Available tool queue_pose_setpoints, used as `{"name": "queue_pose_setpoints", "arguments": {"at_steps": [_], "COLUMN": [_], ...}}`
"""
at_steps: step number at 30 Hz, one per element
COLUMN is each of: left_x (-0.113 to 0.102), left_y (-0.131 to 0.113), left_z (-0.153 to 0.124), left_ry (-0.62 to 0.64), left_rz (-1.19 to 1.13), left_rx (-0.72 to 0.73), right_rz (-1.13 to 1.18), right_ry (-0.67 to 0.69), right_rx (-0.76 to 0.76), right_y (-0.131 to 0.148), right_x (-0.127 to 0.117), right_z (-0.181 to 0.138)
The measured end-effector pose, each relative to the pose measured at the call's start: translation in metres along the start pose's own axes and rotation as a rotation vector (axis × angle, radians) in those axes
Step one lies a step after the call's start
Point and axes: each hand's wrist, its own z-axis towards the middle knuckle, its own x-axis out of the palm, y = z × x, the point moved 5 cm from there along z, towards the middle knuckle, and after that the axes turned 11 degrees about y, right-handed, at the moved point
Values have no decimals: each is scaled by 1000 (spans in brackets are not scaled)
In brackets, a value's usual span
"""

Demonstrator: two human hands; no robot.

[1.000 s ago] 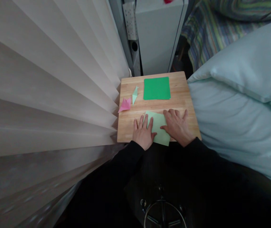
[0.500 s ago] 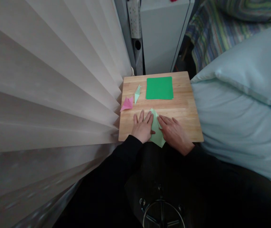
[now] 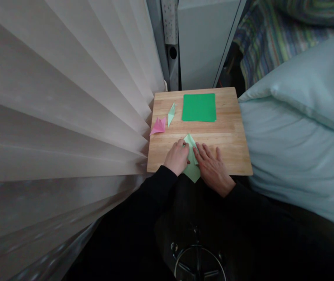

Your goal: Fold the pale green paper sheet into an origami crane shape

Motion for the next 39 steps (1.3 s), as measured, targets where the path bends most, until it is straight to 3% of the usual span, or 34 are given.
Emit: {"name": "queue_pose_setpoints", "arguments": {"at_steps": [14, 24, 32, 35, 39], "left_x": [2, 4, -20, -18, -9], "left_y": [2, 4, 7, 7, 18], "left_z": [0, 1, -7, -7, 1], "left_ry": [-17, -27, -289, -275, -292], "left_rz": [-8, -12, -85, -167, -476], "left_rx": [28, 56, -121, -109, -124], "right_rz": [28, 104, 541, 682, 1070], "right_ry": [-63, -25, -80, -132, -175], "right_rx": [56, 54, 26, 77, 46], "right_y": [15, 2, -33, -44, -54], "right_x": [4, -4, -31, -34, -28], "right_z": [0, 8, 14, 16, 22]}}
